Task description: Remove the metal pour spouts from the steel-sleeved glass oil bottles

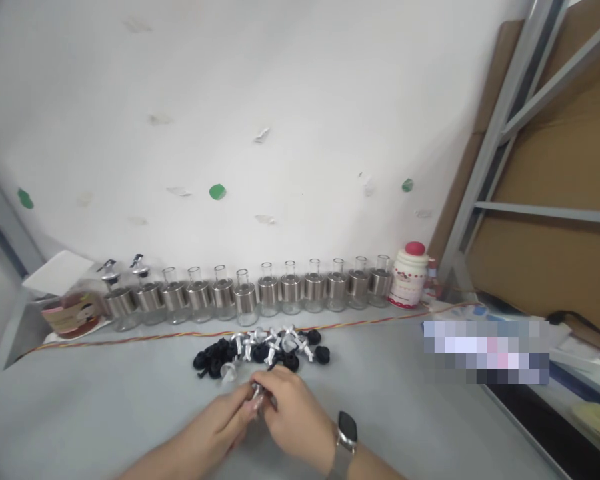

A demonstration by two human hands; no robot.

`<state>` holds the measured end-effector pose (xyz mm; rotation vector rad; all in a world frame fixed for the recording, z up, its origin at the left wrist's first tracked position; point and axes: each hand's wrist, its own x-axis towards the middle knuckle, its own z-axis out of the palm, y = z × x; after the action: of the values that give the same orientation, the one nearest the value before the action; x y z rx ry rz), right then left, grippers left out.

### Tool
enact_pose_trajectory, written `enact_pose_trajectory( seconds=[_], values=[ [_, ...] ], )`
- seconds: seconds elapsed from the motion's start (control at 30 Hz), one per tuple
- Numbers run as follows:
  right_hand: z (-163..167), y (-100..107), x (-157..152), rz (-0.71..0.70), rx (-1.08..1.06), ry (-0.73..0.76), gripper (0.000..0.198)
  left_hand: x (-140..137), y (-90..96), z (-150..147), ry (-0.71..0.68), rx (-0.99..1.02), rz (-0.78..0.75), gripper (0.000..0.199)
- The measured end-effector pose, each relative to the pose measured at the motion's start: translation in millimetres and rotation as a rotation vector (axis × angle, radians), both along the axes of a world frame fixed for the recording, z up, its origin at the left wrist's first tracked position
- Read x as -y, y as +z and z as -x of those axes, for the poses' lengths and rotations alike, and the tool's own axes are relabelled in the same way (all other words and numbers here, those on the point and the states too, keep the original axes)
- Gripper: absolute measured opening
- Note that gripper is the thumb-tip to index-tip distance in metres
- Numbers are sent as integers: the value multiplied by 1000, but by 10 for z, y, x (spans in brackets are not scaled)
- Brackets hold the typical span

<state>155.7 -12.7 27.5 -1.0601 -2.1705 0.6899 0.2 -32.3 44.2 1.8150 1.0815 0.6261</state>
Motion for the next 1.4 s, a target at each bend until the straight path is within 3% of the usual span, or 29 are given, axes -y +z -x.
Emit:
enact_pose_trajectory(
  seconds=[0.2, 0.33, 0.47, 0.6, 0.7, 0.97, 1.17, 1.23, 1.33, 1.4],
  values=[
    [-16, 15, -26, 114, -96, 92, 35, 8, -10, 7, -15, 25, 93, 34],
    [-4, -10, 0, -8, -70, -2, 42, -15, -79, 29, 9, 88, 130, 33],
    [8, -6, 31, -103, 41, 1, 47, -44, -122, 12, 60, 92, 16, 31],
    [2, 27, 43, -81, 56, 0, 47, -49, -129, -7, 25, 36, -116, 27],
    [1, 49, 46, -47, 4, 2, 45, -38, -111, -5, 8, -33, -133, 29],
    [-37, 59, 20, 32, -32, 82, 46, 16, 42, 15, -61, 13, -71, 27],
    [-172, 18, -184, 75, -134, 28, 39, -7, 40, 93, 34, 83, 68, 32],
    [-210, 12, -261, 124, -238, -32, 34, -96, 17, 165, 165, 26, -103, 31],
    [-248, -10, -351, 74, -229, -194, 30, -306, -53, 331, 446, -300, -527, 26],
    [-257, -49, -394, -18, -144, -261, 30, -448, -123, 446, 518, -373, -599, 26]
  ],
)
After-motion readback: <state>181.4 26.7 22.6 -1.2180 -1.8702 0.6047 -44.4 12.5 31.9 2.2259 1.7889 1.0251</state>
